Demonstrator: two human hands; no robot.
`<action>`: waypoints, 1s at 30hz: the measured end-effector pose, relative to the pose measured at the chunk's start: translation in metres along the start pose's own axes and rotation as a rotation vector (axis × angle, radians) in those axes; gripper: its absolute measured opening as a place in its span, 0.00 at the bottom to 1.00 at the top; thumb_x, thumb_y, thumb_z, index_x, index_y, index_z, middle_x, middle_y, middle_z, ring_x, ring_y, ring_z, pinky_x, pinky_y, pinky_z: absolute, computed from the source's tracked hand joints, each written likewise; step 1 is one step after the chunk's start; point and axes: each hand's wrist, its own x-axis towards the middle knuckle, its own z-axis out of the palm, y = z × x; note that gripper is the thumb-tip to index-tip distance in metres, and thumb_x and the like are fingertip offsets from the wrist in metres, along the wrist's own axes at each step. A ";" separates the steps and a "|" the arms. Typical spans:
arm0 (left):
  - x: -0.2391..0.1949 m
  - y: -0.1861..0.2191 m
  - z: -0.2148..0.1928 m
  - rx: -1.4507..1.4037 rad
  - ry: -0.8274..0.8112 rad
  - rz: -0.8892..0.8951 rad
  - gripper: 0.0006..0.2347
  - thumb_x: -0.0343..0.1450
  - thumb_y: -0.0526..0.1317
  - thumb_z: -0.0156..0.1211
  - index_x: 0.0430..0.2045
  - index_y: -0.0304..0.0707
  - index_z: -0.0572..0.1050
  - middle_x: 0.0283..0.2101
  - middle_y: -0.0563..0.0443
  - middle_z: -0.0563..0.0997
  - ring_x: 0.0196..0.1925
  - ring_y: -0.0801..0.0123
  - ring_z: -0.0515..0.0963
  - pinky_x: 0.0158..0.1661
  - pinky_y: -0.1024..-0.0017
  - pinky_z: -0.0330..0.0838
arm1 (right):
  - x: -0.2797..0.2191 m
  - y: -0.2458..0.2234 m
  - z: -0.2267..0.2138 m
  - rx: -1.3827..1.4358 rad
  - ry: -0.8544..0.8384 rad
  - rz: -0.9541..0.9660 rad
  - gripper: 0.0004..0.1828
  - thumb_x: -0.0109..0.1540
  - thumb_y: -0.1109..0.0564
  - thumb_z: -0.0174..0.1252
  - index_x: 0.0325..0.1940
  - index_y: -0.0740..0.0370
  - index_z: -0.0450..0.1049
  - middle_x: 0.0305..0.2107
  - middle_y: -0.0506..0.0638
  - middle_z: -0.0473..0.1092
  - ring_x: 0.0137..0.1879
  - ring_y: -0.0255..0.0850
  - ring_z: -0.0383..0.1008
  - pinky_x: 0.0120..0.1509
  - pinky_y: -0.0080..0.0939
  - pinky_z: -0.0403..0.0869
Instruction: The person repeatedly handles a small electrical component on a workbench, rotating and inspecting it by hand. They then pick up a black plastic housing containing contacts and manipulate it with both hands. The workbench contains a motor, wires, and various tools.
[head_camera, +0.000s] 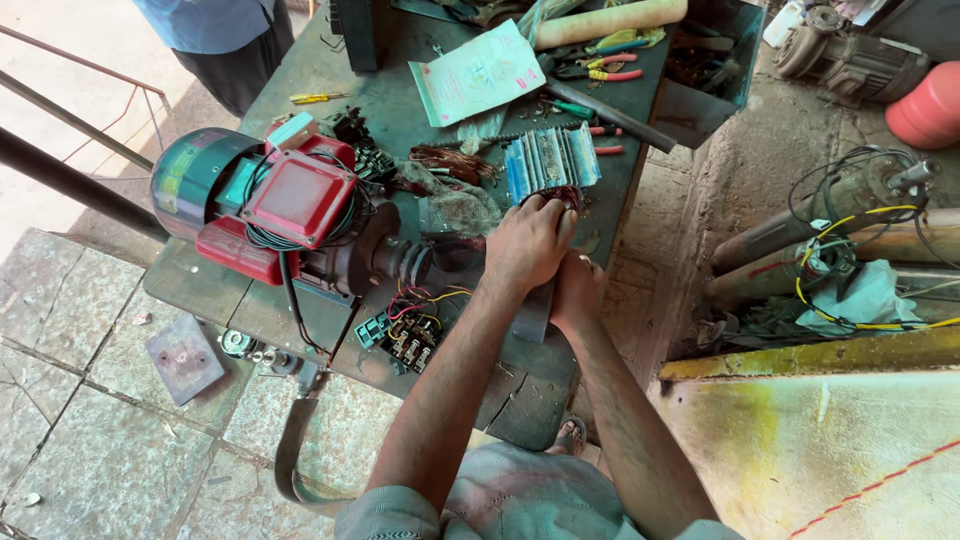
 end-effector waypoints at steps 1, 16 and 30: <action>-0.001 0.000 0.001 0.003 -0.006 -0.003 0.13 0.76 0.50 0.50 0.37 0.43 0.77 0.41 0.44 0.79 0.43 0.45 0.80 0.41 0.49 0.75 | -0.001 0.003 -0.007 -0.030 0.009 0.028 0.16 0.72 0.53 0.39 0.47 0.62 0.71 0.41 0.52 0.71 0.52 0.40 0.73 0.56 0.42 0.72; 0.004 0.000 0.001 0.033 -0.026 -0.003 0.14 0.77 0.51 0.49 0.39 0.43 0.77 0.42 0.44 0.78 0.46 0.46 0.80 0.43 0.50 0.75 | -0.014 -0.020 0.043 -1.849 0.006 -0.379 0.13 0.62 0.48 0.48 0.42 0.57 0.72 0.36 0.46 0.71 0.45 0.38 0.73 0.47 0.43 0.71; 0.002 -0.009 0.002 0.012 -0.019 0.015 0.14 0.77 0.50 0.49 0.40 0.41 0.76 0.42 0.42 0.78 0.45 0.45 0.80 0.44 0.50 0.74 | -0.014 -0.026 0.049 -2.064 -0.001 -0.204 0.11 0.57 0.62 0.57 0.44 0.62 0.72 0.41 0.54 0.72 0.53 0.49 0.72 0.53 0.51 0.64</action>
